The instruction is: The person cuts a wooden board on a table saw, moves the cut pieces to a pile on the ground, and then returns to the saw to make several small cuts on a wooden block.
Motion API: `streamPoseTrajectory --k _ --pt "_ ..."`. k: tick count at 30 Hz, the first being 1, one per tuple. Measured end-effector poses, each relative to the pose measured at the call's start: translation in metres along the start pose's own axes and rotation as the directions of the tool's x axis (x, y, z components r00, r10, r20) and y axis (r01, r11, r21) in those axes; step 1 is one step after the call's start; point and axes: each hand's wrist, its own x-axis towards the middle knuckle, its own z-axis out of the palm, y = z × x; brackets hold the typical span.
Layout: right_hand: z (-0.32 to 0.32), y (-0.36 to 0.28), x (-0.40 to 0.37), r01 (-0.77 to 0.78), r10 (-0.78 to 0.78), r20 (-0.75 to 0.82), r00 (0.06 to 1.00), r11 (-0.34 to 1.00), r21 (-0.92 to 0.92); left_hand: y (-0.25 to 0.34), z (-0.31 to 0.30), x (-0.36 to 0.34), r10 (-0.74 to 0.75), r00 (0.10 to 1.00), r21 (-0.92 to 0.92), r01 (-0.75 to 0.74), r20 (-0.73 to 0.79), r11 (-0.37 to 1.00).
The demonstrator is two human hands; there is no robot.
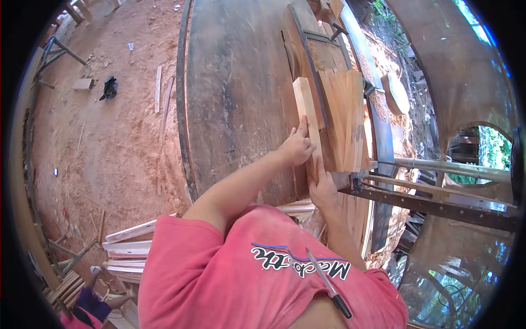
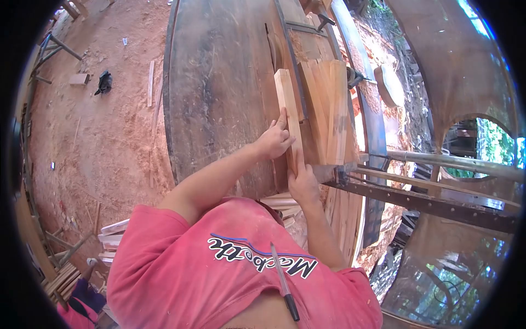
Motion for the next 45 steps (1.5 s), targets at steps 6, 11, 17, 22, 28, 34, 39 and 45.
streamPoseTrajectory --k 6,11,17,22,28,34,39,45 --pt "-0.008 -0.004 -0.007 -0.052 0.054 0.063 0.997 0.998 -0.027 -0.002 0.013 0.001 0.043 0.996 0.149 -0.031 -0.080 0.988" --pt "-0.007 -0.003 -0.006 -0.035 0.036 0.048 0.998 0.999 -0.013 0.004 0.007 -0.001 0.034 0.998 0.208 -0.023 -0.046 0.978" --pt "-0.004 0.001 -0.003 -0.014 0.014 0.033 0.999 1.000 -0.012 -0.001 0.001 0.004 0.037 0.999 0.100 -0.037 0.001 0.994" --pt "-0.002 0.002 0.001 0.021 -0.021 0.015 1.000 1.000 -0.001 -0.001 0.000 0.006 0.054 0.998 0.107 -0.051 -0.023 0.993" --pt "-0.006 -0.003 0.010 0.022 -0.022 0.014 1.000 1.000 0.021 0.000 -0.005 0.013 0.039 0.999 0.133 -0.036 -0.025 0.990" --pt "-0.005 -0.004 0.012 0.019 -0.019 0.007 1.000 1.000 0.010 -0.004 -0.006 0.016 0.052 0.998 0.153 -0.045 -0.040 0.987" --pt "-0.006 -0.006 0.017 -0.020 0.020 0.035 0.999 1.000 -0.007 -0.005 -0.008 0.020 0.041 0.999 0.157 -0.036 -0.035 0.987" --pt "-0.004 -0.007 0.022 -0.019 0.019 0.028 0.999 1.000 -0.018 -0.006 -0.012 0.023 0.041 0.999 0.171 -0.037 -0.018 0.985"
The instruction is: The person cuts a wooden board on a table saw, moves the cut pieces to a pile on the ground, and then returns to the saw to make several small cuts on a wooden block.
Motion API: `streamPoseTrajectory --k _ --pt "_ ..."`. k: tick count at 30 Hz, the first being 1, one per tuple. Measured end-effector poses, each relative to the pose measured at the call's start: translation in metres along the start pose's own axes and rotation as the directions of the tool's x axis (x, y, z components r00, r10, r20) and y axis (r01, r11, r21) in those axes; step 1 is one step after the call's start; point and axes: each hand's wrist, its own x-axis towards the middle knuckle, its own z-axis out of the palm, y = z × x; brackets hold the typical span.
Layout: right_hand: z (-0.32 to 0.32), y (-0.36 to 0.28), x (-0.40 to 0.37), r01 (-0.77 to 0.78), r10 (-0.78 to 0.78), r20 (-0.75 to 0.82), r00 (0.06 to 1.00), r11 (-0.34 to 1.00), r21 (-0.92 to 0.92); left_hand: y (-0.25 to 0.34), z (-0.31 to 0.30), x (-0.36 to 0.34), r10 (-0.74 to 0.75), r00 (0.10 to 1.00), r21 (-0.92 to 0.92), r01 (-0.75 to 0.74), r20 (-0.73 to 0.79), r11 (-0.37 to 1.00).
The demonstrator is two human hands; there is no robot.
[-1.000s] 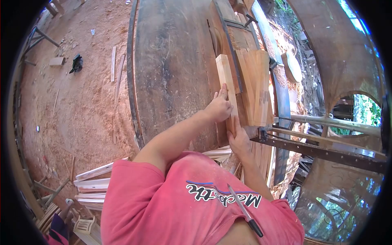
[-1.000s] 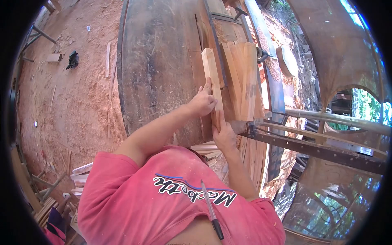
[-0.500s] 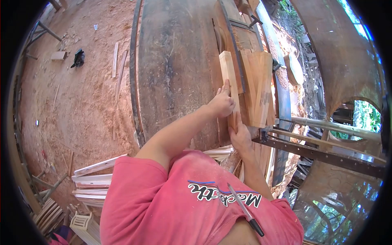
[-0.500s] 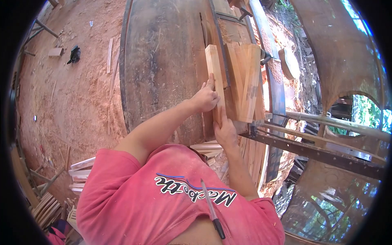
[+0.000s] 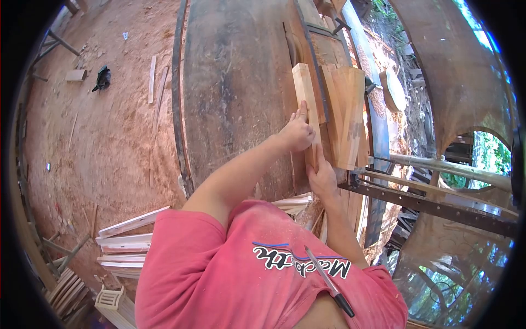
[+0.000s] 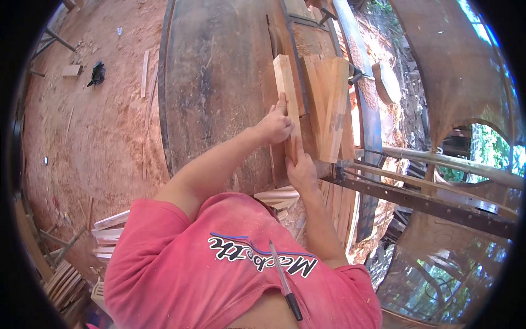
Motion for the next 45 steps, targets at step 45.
streamPoseTrajectory --k 45 --pt "-0.033 0.083 0.048 0.051 -0.067 -0.446 0.892 0.998 -0.048 -0.006 -0.001 0.003 -0.036 0.999 -0.018 0.036 0.005 0.999"
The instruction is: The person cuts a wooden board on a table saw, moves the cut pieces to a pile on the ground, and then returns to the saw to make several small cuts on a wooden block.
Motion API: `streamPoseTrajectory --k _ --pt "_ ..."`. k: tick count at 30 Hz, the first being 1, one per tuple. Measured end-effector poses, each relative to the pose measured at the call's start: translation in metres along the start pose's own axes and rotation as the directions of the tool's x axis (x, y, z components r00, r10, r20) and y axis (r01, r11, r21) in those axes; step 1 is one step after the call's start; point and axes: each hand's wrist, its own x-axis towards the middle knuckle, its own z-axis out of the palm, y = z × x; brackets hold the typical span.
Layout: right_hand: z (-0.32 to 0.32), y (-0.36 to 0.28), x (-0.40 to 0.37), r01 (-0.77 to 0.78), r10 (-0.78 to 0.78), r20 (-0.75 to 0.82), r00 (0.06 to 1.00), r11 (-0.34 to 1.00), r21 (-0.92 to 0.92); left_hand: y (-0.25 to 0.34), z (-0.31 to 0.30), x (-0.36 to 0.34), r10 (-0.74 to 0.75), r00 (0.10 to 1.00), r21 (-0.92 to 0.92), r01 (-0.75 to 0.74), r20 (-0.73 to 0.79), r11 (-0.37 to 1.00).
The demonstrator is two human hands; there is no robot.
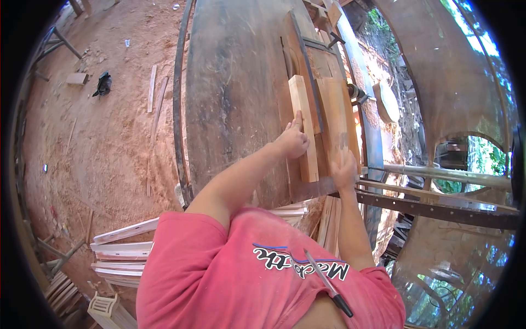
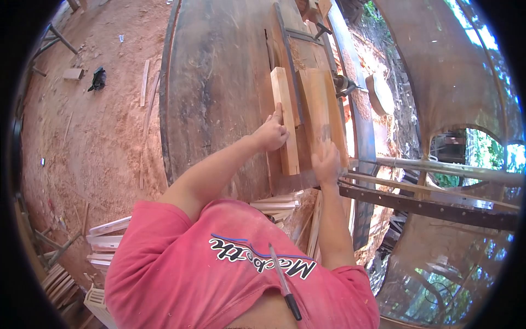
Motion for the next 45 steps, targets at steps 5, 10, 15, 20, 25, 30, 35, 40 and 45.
streamPoseTrajectory --k 5,10,15,20,25,30,35,40,45 --pt "-0.015 -0.018 0.011 0.117 -0.117 0.013 0.993 0.970 -0.212 -0.002 0.003 -0.001 0.030 0.999 0.029 -0.029 -0.021 0.999" --pt "-0.016 -0.033 0.011 -0.150 0.151 -0.015 0.988 0.958 -0.243 -0.002 0.000 0.000 0.040 0.999 0.036 -0.039 -0.005 0.999" --pt "-0.013 -0.035 -0.002 -0.058 -0.007 -0.163 0.987 0.917 -0.394 0.001 -0.002 -0.001 0.014 1.000 0.014 -0.014 0.003 1.000" --pt "-0.028 -0.092 -0.051 -0.042 0.009 0.259 0.966 0.992 0.120 0.002 -0.002 -0.002 0.015 1.000 0.017 -0.015 0.000 1.000" --pt "-0.001 -0.098 -0.068 -0.114 0.105 0.402 0.910 0.994 -0.002 0.000 -0.008 -0.005 0.025 0.999 0.025 -0.026 0.026 0.999" --pt "-0.006 -0.093 -0.059 -0.023 -0.004 0.334 0.943 0.997 0.076 -0.001 -0.021 -0.004 0.039 0.999 -0.066 -0.037 0.024 0.997" --pt "-0.046 -0.108 -0.036 0.040 -0.063 0.274 0.960 0.995 0.090 0.005 -0.030 0.007 0.059 0.998 -0.035 -0.058 0.027 0.998" --pt "-0.078 -0.121 -0.003 0.128 -0.146 0.129 0.981 0.981 0.143 0.017 -0.047 0.018 0.101 0.995 0.014 -0.100 -0.007 0.995" --pt "-0.103 -0.132 0.041 0.120 -0.131 0.055 0.990 0.978 0.170 0.027 -0.065 0.036 0.080 0.997 -0.038 -0.080 -0.005 0.996"
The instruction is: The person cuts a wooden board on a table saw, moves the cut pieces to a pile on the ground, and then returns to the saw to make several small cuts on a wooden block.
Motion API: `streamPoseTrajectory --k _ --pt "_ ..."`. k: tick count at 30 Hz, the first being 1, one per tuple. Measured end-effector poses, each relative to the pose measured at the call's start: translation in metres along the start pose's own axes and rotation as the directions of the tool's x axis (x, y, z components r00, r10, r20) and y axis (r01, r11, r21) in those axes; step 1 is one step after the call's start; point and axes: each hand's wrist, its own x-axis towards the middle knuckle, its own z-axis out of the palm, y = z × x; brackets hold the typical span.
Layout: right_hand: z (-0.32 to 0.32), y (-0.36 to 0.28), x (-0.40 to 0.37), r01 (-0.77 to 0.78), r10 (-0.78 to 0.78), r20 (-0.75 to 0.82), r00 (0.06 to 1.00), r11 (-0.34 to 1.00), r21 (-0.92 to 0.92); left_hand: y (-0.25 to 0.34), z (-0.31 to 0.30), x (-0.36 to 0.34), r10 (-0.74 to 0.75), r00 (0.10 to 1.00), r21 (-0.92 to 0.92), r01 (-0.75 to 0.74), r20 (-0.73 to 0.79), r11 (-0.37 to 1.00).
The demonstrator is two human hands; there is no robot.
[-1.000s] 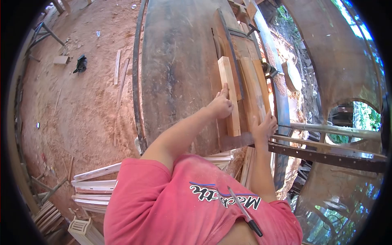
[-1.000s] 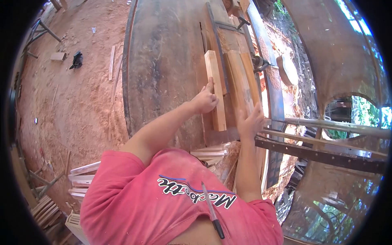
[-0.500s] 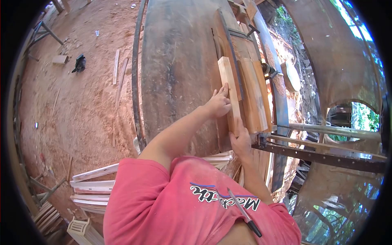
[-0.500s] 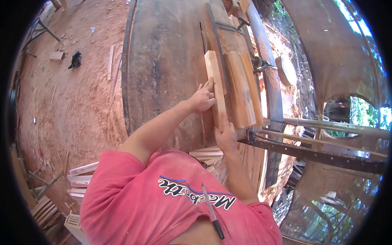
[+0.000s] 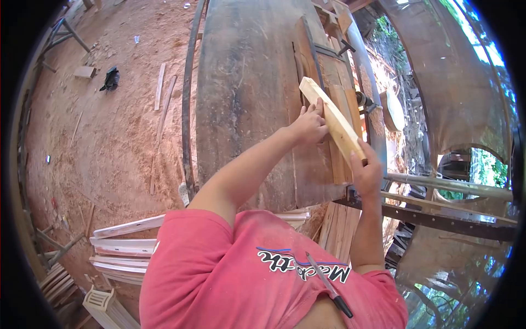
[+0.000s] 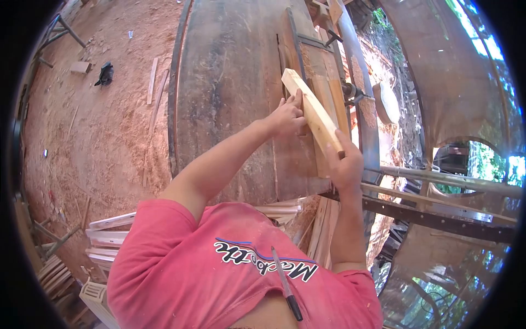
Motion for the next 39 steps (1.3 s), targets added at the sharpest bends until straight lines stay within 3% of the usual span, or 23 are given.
streamPoseTrajectory --k 7,8,12,13,16,18,24,30,39 --pt "-0.019 -0.010 0.051 0.017 -0.016 -0.061 0.998 1.000 0.024 -0.004 -0.002 0.023 0.044 0.993 -0.019 -0.047 -0.110 0.999" --pt "-0.023 -0.014 0.058 -0.023 0.024 -0.050 0.998 1.000 0.015 -0.003 -0.004 0.025 0.087 0.992 0.041 -0.084 -0.089 0.996" --pt "-0.030 -0.018 0.091 0.055 -0.054 -0.052 0.997 0.998 0.009 -0.019 0.002 0.046 0.167 0.985 0.233 -0.152 -0.044 0.961" --pt "-0.032 -0.020 0.098 -0.010 0.010 -0.036 0.999 1.000 -0.007 -0.016 0.001 0.048 0.166 0.985 0.230 -0.152 -0.044 0.961" --pt "-0.035 -0.020 0.122 0.014 -0.014 -0.022 1.000 1.000 0.012 -0.007 -0.006 0.054 0.132 0.983 0.136 -0.114 -0.129 0.984" --pt "-0.039 -0.026 0.137 0.006 -0.006 -0.005 1.000 1.000 -0.021 0.002 -0.012 0.055 0.021 0.978 -0.017 -0.025 -0.209 1.000" --pt "-0.047 -0.035 0.180 0.036 -0.041 0.104 0.994 0.998 0.049 0.007 -0.031 0.063 -0.034 0.985 -0.142 0.009 -0.170 0.990" --pt "-0.048 -0.034 0.224 0.031 -0.033 0.167 0.985 0.999 0.012 0.013 -0.039 0.071 -0.126 0.975 -0.147 0.099 -0.185 0.984" --pt "-0.044 -0.038 0.265 0.100 -0.109 0.193 0.975 0.993 0.060 0.003 -0.038 0.093 -0.132 0.972 -0.034 0.128 -0.196 0.991"
